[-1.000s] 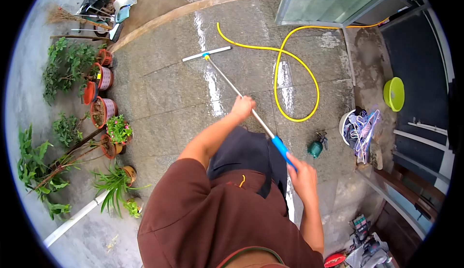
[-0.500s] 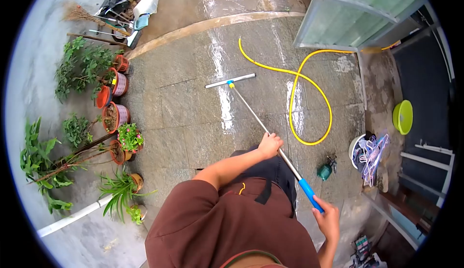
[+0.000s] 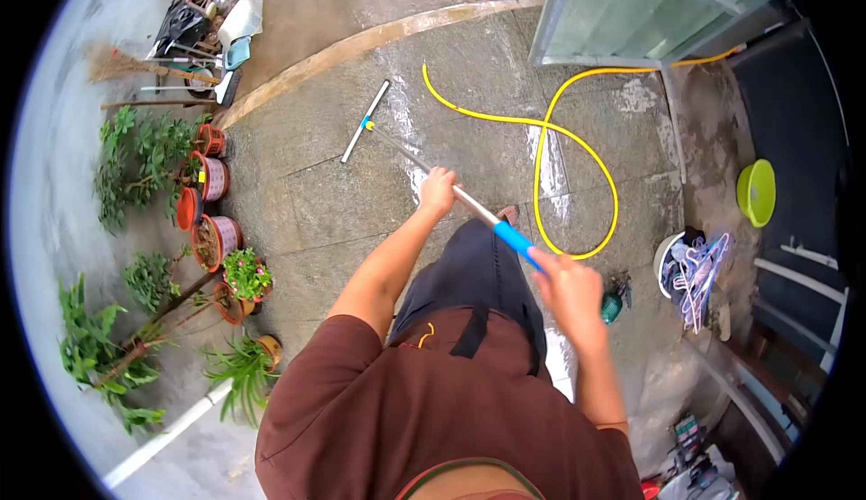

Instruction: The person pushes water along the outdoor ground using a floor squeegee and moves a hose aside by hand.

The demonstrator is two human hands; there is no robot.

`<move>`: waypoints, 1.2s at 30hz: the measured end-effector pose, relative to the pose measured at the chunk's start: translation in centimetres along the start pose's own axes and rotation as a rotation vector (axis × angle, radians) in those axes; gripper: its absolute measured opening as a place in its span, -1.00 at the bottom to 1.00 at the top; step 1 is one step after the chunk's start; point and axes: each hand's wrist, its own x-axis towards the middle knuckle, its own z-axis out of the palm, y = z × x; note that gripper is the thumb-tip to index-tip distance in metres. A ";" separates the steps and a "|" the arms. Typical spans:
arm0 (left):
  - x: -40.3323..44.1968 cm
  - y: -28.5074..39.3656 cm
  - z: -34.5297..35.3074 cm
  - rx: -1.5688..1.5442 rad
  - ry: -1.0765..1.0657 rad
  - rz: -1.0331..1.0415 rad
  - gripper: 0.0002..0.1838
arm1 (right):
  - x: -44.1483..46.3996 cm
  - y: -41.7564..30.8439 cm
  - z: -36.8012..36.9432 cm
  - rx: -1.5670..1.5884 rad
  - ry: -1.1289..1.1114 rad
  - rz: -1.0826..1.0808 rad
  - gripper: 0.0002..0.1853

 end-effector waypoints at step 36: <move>22.8 8.1 -9.9 0.181 -0.405 0.722 -0.87 | 11.5 -8.1 -12.6 0.264 0.053 0.620 -0.54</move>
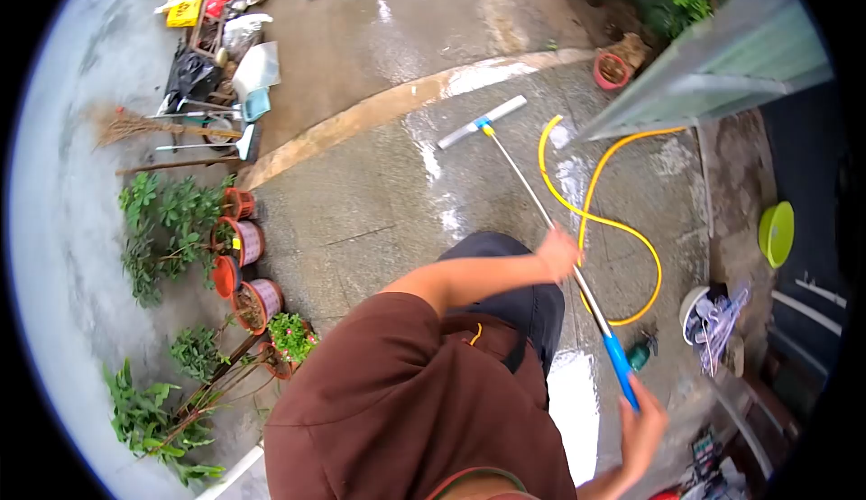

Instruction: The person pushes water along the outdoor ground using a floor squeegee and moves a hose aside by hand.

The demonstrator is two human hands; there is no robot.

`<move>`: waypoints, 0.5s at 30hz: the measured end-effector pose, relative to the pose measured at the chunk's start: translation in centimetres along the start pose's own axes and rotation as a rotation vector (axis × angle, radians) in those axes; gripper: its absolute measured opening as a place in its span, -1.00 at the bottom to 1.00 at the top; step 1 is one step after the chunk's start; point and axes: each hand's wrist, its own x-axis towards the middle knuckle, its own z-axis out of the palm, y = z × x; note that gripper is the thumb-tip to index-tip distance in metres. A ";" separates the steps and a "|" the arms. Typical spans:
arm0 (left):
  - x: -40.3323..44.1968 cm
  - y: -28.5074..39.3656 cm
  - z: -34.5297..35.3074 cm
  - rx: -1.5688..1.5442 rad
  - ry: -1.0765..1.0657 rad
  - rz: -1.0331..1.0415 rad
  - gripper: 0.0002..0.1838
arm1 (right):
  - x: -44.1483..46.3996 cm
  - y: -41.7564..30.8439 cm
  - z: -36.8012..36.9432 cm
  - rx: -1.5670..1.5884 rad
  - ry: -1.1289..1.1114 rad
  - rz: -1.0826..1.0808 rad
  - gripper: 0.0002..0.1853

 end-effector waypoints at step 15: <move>0.6 -7.2 0.7 -0.002 -0.061 0.043 -0.85 | 1.1 -7.2 4.0 0.008 0.078 0.007 -0.50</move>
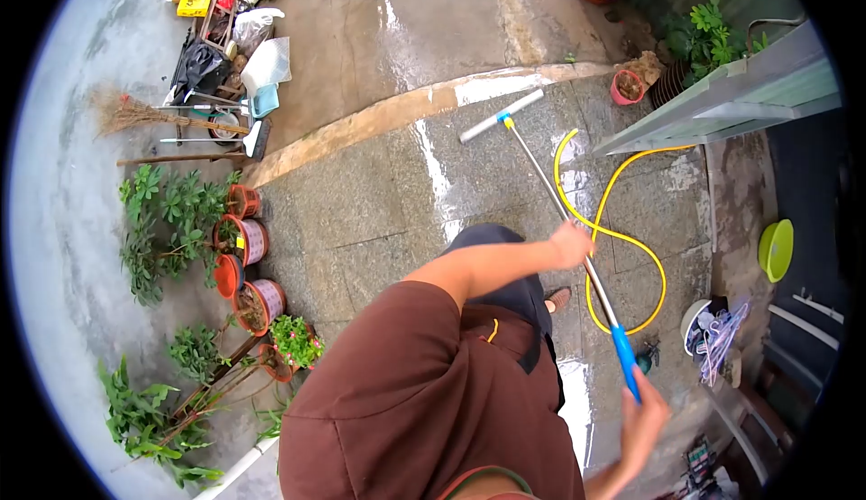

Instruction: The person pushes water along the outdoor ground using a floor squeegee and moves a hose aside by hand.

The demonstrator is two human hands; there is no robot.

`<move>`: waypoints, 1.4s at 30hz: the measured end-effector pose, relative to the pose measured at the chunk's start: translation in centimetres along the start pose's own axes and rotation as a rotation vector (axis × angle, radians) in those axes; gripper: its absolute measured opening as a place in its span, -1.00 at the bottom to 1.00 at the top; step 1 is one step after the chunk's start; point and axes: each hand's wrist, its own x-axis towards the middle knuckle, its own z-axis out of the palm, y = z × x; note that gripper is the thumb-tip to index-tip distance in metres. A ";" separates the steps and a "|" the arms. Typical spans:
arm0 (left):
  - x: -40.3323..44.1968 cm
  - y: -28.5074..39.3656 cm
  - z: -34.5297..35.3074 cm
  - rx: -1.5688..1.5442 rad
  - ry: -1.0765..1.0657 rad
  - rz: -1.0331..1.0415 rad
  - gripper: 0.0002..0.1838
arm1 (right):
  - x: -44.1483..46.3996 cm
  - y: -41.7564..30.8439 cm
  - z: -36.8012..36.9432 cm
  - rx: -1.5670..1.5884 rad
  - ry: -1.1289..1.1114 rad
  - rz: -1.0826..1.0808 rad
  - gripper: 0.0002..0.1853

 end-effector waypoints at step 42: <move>-15.7 15.1 11.5 -0.065 -0.363 0.242 -0.71 | -23.1 11.1 5.5 -0.017 -0.005 0.146 -0.53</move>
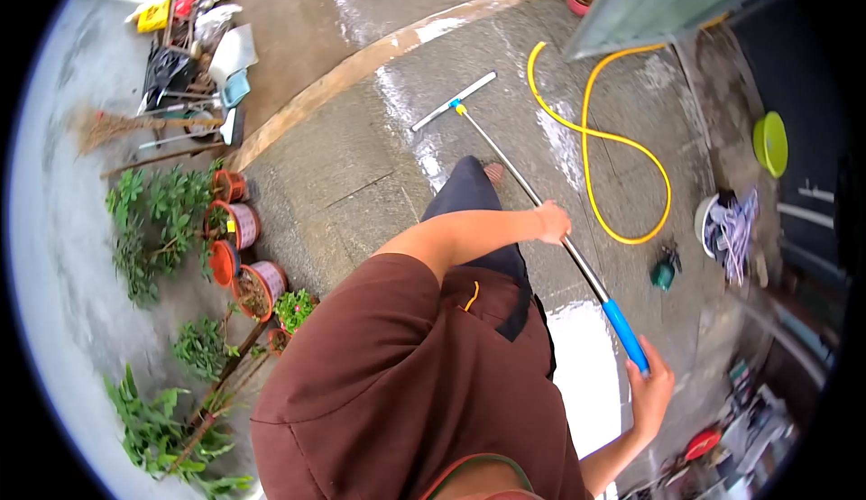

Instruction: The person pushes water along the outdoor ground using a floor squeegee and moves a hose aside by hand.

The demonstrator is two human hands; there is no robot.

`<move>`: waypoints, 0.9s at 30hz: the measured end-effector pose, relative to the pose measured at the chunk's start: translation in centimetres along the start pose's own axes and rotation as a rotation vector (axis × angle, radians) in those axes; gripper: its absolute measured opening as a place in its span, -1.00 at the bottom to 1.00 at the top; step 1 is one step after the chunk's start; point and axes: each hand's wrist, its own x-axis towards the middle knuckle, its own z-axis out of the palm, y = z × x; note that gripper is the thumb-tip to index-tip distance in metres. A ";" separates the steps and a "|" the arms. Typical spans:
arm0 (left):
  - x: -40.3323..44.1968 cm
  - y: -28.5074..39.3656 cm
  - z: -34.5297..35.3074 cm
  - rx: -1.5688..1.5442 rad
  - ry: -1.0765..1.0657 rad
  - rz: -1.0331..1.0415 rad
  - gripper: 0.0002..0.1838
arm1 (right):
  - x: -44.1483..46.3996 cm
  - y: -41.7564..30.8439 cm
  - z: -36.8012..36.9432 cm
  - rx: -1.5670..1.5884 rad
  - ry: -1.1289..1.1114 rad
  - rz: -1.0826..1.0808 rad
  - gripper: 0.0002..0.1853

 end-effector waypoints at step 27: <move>-7.1 0.3 -0.6 -0.091 -0.009 0.398 -0.82 | -8.8 -12.3 2.4 0.063 0.191 0.324 -0.64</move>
